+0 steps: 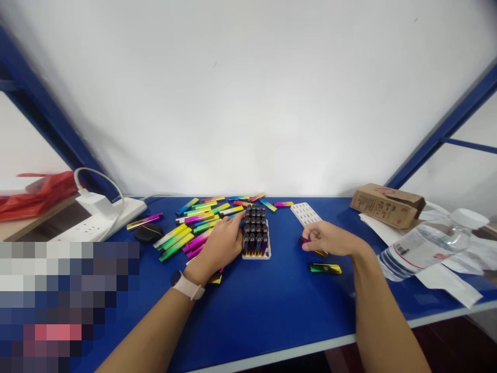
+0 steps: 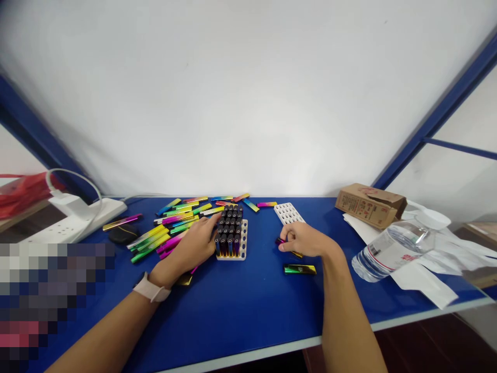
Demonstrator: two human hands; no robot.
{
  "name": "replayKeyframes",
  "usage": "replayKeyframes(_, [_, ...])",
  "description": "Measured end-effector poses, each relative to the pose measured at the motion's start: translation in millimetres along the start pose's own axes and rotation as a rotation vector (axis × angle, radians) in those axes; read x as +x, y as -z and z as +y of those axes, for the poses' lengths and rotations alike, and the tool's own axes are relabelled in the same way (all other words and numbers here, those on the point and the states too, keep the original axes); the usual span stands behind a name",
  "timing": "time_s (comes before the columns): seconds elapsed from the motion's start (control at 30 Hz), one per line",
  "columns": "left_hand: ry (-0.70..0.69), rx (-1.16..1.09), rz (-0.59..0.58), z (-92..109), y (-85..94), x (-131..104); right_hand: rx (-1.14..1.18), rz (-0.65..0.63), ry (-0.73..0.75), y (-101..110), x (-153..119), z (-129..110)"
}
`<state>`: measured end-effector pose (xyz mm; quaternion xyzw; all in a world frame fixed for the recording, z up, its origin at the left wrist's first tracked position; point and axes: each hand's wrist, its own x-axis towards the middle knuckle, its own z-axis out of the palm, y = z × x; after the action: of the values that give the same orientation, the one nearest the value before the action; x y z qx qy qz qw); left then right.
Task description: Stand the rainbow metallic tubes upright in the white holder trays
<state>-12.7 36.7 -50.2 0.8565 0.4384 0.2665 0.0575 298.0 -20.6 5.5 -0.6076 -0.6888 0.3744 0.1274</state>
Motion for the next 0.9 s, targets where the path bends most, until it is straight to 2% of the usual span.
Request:
replayKeyframes(0.13, [-0.017, -0.06, -0.034, 4, 1.6, -1, -0.005, 0.307, 0.176, -11, 11, -7])
replayKeyframes(0.23, [-0.025, -0.096, -0.057, 5, 2.7, -1, 0.093, 0.414, 0.261, -22, 20, -12])
replayKeyframes(0.33, [-0.054, -0.138, -0.058, 6, 3.3, -1, 0.215, 0.363, 0.313, -31, 27, -15])
replayKeyframes(0.43, [-0.07, -0.167, -0.075, 7, 3.9, -1, 0.288, 0.282, 0.302, -37, 31, -16])
replayKeyframes(0.57, [-0.046, -0.159, -0.079, 9, 3.8, -1, 0.375, 0.35, 0.293, -40, 35, -17])
replayKeyframes(0.77, [-0.023, -0.161, -0.074, 11, 4.6, -2, 0.459, 0.362, 0.253, -45, 42, -18])
replayKeyframes(0.9, [-0.02, -0.158, -0.072, 12, 6.0, -3, 0.656, 0.363, 0.228, -52, 48, -22])
